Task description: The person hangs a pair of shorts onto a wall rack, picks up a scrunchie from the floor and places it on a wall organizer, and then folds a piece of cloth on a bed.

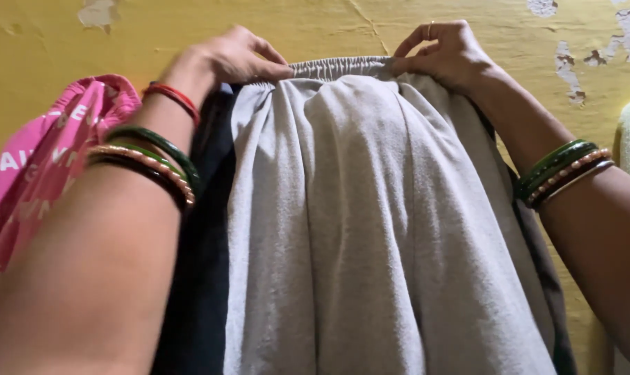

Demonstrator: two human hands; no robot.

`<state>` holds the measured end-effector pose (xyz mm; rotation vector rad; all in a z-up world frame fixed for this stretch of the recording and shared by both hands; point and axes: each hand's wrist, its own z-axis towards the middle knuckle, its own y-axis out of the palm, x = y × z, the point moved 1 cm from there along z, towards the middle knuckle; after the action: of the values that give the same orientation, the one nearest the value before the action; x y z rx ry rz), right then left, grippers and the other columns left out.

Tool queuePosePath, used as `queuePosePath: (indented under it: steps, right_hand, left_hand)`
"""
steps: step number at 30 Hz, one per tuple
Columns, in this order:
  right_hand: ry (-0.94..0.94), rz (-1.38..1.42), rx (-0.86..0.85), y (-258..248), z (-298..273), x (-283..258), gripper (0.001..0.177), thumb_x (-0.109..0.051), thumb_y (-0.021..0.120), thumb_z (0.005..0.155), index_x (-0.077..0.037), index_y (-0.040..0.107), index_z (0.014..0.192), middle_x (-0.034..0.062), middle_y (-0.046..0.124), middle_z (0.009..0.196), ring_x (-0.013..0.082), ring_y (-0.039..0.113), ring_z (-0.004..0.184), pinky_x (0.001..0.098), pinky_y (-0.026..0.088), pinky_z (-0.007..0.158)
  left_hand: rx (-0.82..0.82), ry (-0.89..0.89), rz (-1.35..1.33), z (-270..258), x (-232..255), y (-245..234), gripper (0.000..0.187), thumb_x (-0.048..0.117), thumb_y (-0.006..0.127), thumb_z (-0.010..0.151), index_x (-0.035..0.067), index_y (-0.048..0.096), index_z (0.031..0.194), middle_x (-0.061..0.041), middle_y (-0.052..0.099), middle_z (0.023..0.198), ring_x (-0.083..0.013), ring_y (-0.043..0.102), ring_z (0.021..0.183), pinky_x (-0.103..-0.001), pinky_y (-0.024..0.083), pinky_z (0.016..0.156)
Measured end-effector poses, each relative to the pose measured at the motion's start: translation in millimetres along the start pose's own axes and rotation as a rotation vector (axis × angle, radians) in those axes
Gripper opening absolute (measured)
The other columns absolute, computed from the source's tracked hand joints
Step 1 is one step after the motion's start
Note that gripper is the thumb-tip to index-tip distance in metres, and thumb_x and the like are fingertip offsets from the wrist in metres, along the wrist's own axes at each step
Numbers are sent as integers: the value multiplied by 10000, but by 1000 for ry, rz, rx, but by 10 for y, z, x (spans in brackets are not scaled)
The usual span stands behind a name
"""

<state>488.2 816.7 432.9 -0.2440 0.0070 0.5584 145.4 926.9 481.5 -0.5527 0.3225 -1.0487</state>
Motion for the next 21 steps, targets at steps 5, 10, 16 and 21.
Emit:
queuePosePath:
  steps: [5, 10, 16, 21]
  right_hand:
    - [-168, 12, -56, 25, 85, 208, 232, -242, 826, 911, -74, 764, 1058, 84, 767, 873, 64, 663, 670, 247, 540, 583]
    - [-151, -39, 27, -17, 5, 148, 195, -212, 816, 901, -89, 780, 1048, 76, 763, 847, 83, 668, 672, 254, 533, 599]
    - [-306, -268, 165, -2, -107, 140, 151, -115, 846, 817, -105, 825, 966, 110, 764, 867, 176, 712, 793, 336, 564, 725]
    - [-148, -312, 37, -63, -162, 152, 178, -76, 725, 848, -123, 810, 997, 99, 768, 943, 227, 733, 842, 403, 599, 778]
  left_hand:
    - [88, -18, 10, -166, 89, 67, 229, 156, 832, 826, 84, 786, 1038, -80, 790, 1046, -155, 746, 927, -301, 593, 890]
    - [145, -12, 24, -302, 167, 113, 169, 115, 825, 828, 84, 798, 991, -81, 793, 989, -149, 753, 881, -301, 612, 871]
    - [235, -7, 112, -468, 271, 211, 170, 123, 816, 819, 145, 830, 986, -37, 803, 952, -143, 750, 849, -303, 590, 834]
    - [252, -37, 189, -568, 223, 251, 170, 222, 764, 871, 180, 821, 1025, -20, 795, 1006, -168, 745, 904, -355, 575, 889]
